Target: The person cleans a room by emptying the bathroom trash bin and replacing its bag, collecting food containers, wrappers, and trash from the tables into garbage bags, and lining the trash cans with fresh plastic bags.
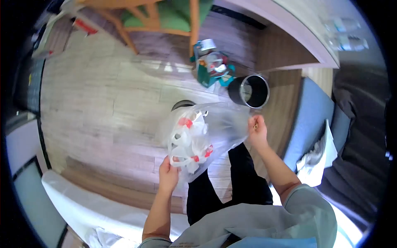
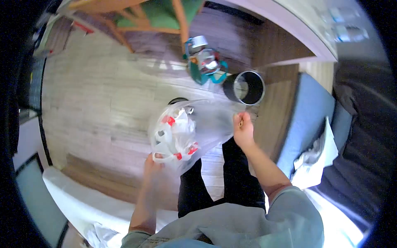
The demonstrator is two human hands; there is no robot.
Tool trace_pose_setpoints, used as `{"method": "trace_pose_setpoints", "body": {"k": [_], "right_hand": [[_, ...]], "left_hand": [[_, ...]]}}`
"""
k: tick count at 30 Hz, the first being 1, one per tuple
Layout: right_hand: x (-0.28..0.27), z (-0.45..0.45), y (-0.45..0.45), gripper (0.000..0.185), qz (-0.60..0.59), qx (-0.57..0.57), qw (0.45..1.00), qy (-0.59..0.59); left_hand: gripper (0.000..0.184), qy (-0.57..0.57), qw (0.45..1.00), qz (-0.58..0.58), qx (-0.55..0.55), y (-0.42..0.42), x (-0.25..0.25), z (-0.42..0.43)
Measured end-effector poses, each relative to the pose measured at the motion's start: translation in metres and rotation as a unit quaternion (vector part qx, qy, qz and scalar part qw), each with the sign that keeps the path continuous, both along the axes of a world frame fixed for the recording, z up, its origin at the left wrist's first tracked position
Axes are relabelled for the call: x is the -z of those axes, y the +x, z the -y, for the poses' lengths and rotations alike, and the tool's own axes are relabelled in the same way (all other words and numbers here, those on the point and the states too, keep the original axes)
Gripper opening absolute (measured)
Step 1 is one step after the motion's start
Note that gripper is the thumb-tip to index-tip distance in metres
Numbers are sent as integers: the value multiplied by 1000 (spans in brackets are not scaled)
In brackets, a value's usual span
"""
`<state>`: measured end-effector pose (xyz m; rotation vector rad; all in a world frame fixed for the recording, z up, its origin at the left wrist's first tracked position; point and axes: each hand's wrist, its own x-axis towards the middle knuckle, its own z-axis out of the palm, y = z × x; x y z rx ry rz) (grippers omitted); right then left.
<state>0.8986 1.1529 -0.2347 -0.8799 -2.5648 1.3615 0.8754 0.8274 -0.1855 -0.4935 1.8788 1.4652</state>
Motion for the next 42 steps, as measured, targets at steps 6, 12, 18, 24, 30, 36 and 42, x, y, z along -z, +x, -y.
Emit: {"method": "trace_pose_setpoints", "body": {"k": [6, 12, 18, 24, 30, 36, 42], "right_hand": [[-45, -54, 77, 14, 35, 111, 993, -16], [-26, -114, 131, 11, 83, 121, 989, 26], [47, -172, 195, 14, 191, 183, 964, 38], [134, -220, 230, 14, 295, 214, 928, 70], [180, -232, 245, 13, 312, 286, 906, 29], [233, -240, 276, 16, 354, 347, 866, 63], [241, -245, 275, 45, 291, 399, 869, -9]], "left_hand": [[21, 84, 994, 39, -58, -6, -45, -49], [24, 14, 998, 8, 67, 19, -5, -138], [25, -38, 985, -12, 169, 45, 122, -223], [21, -143, 913, -157, 349, 72, 176, -330], [20, -151, 857, -167, 463, 102, 214, -411], [17, -159, 848, -89, 497, 123, 261, -465], [23, -127, 859, -21, 495, 130, 249, -501]]}}
